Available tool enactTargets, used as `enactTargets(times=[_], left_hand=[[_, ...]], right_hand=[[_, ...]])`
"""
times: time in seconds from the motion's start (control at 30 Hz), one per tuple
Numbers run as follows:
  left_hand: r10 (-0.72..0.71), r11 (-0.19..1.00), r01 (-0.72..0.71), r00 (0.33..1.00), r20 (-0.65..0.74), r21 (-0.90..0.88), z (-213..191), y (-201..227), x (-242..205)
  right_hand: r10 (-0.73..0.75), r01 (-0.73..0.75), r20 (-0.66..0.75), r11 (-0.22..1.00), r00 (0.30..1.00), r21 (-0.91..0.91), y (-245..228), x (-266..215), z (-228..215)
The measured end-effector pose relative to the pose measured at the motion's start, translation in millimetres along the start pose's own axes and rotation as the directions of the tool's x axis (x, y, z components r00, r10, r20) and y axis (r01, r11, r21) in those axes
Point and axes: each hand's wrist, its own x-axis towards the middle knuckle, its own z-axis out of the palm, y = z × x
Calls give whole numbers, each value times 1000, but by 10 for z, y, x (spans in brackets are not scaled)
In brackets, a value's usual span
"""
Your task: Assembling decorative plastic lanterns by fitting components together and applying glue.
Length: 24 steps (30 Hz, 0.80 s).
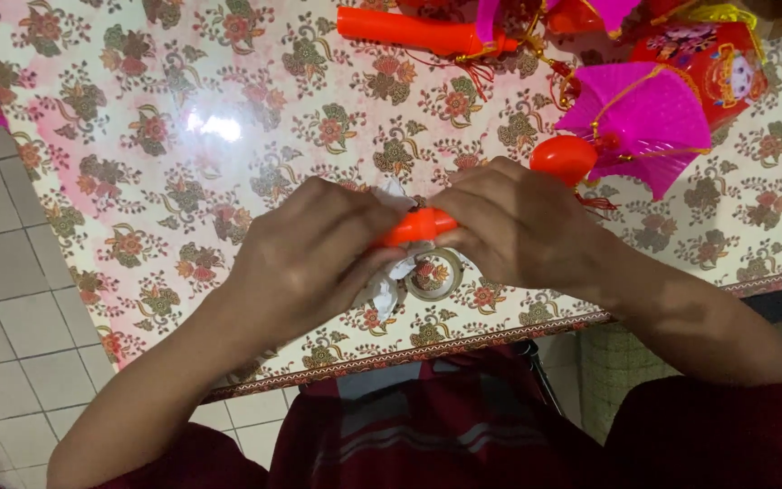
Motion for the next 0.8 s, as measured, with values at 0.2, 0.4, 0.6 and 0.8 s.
enactTargets(times=[0.2, 0.4, 0.6, 0.8], left_hand=[[134, 913, -128, 991, 12, 387, 39, -134, -78], [40, 992, -39, 999, -8, 122, -5, -75, 14], [173, 982, -173, 985, 4, 73, -34, -147, 43], [184, 980, -183, 983, -2, 82, -70, -177, 25]], right_hand=[[30, -30, -6, 999, 1000, -26, -12, -21, -12], [-41, 44, -55, 997, 998, 64, -24, 11, -16], [-56, 62, -128, 997, 990, 46, -82, 52, -132], [-91, 99, -100, 991, 991, 84, -27, 52, -145]])
